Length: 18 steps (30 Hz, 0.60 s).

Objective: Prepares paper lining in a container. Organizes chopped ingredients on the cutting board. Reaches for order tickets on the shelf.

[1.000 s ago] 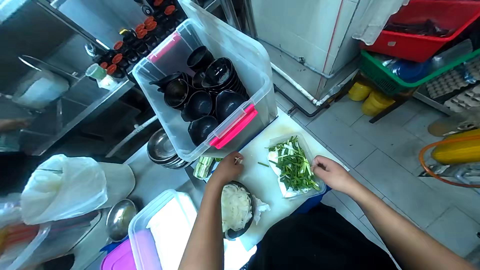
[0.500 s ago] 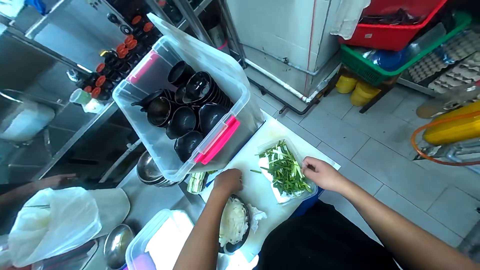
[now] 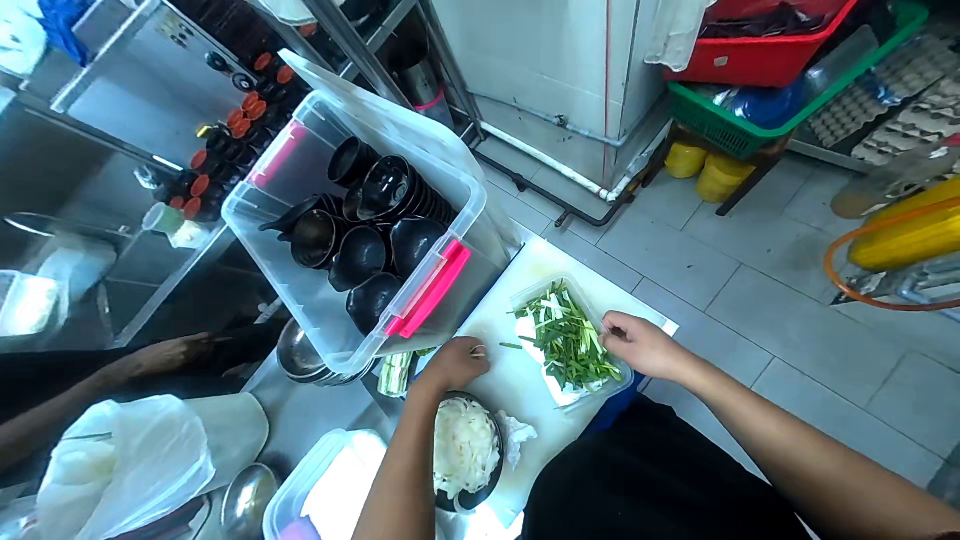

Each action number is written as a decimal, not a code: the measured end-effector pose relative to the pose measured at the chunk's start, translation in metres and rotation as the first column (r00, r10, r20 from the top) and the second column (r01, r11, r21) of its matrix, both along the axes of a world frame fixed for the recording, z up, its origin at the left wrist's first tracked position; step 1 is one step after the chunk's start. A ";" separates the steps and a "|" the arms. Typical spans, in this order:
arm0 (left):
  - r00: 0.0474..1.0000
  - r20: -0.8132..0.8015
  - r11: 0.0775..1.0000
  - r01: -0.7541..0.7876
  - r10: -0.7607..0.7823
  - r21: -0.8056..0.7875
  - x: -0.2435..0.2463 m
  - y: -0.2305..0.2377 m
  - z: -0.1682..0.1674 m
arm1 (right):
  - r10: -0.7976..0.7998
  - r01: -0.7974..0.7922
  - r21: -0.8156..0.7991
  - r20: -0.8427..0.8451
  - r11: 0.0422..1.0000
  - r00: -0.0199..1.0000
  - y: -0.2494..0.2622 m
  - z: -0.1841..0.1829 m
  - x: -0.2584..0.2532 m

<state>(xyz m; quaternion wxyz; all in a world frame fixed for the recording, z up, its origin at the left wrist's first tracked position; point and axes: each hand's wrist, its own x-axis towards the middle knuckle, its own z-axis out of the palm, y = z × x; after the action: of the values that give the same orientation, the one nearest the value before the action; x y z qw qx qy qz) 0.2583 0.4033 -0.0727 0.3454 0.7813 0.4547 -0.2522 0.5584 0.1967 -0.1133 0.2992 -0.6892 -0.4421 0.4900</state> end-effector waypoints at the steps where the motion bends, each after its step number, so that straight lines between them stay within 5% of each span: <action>1: 0.998 0.042 0.999 -0.043 0.043 -0.022 -0.004 0.001 0.001 | -0.002 0.002 0.000 -0.001 1.000 1.000 0.000 0.000 0.000; 10: 0.879 0.348 0.943 -0.274 0.326 -0.190 -0.026 -0.006 0.009 | 0.018 -0.017 -0.001 0.020 1.000 1.000 0.003 -0.003 -0.001; 15: 0.601 0.618 0.859 -0.291 0.507 -0.422 -0.025 -0.030 0.036 | 0.021 -0.021 -0.014 0.018 1.000 1.000 0.004 0.001 -0.001; 18: 0.332 0.732 0.803 -0.190 0.594 -0.565 -0.022 -0.061 0.053 | 0.014 -0.014 0.000 0.031 1.000 0.999 0.001 -0.001 0.002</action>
<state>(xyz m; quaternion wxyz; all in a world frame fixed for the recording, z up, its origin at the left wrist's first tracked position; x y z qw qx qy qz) 0.2361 0.3424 -0.0199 0.7250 0.5718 0.3245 0.2053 0.5600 0.1977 -0.1146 0.2888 -0.6934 -0.4517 0.4814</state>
